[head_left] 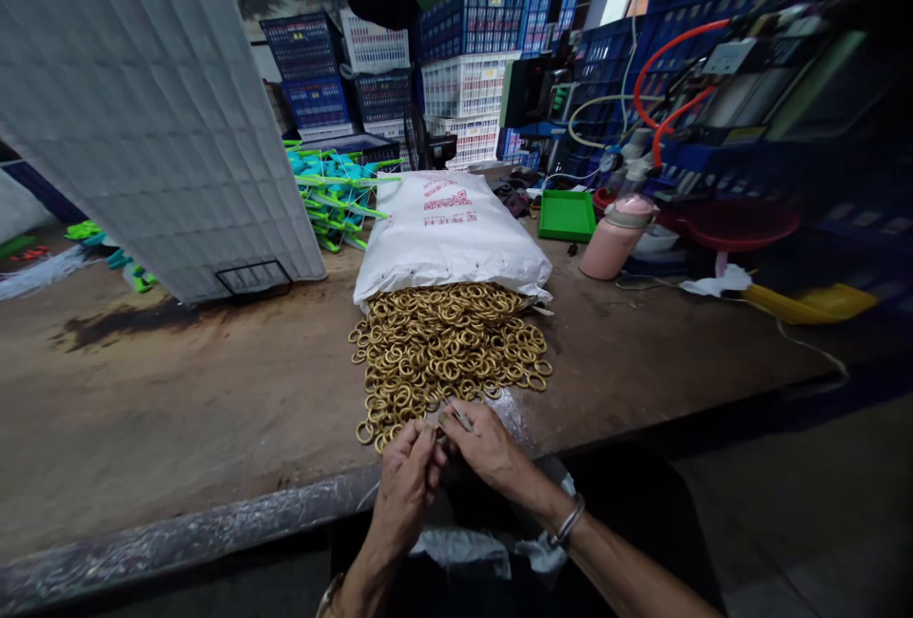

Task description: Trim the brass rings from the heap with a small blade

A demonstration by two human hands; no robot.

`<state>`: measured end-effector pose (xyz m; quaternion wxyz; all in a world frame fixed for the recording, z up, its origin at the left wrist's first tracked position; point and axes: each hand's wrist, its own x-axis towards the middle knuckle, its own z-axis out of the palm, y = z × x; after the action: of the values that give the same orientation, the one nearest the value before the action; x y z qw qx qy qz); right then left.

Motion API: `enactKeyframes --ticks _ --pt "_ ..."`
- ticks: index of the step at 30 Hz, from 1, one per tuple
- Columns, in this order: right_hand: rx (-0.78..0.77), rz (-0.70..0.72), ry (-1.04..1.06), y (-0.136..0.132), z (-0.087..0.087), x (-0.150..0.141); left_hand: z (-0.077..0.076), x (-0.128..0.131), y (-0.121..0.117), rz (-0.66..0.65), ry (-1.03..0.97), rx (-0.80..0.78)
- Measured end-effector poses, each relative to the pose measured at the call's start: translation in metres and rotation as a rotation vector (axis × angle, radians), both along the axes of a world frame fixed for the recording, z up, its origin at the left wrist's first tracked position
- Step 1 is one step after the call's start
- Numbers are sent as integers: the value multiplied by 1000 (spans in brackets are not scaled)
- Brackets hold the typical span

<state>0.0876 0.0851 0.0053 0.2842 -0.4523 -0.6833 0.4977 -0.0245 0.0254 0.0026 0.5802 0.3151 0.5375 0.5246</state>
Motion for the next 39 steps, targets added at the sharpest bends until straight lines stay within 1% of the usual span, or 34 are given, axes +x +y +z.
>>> enactKeyframes --ticks 3,6,9,13,17,20,22,26,32,36,39 --pt "25 14 -16 -1 0 1 2 0 0 7 11 -31" --pt "-35 29 30 -2 0 1 2 0 0 12 7 -35" --pt "-79 7 36 -1 0 -1 1 0 -1 3 -7 -21" --pt "-70 -5 34 1 1 -2 3 1 0 6 -33 -14" --pt "-51 23 73 0 3 -1 6 2 1 27 -61 -16" --pt "-30 59 56 -2 3 1 4 1 1 44 -54 -30" --pt "24 80 9 -3 2 2 2 0 1 63 -42 -36" --pt "181 103 -149 -5 -1 3 1 -1 -1 93 -39 -44" --pt "252 202 -334 -8 -2 5 1 -1 -2 71 -34 -31" --pt "314 235 -448 -11 -4 5 -3 0 -4 77 -21 -36" --pt "354 227 -539 -9 -6 7 -4 -1 -6 74 -17 -45"
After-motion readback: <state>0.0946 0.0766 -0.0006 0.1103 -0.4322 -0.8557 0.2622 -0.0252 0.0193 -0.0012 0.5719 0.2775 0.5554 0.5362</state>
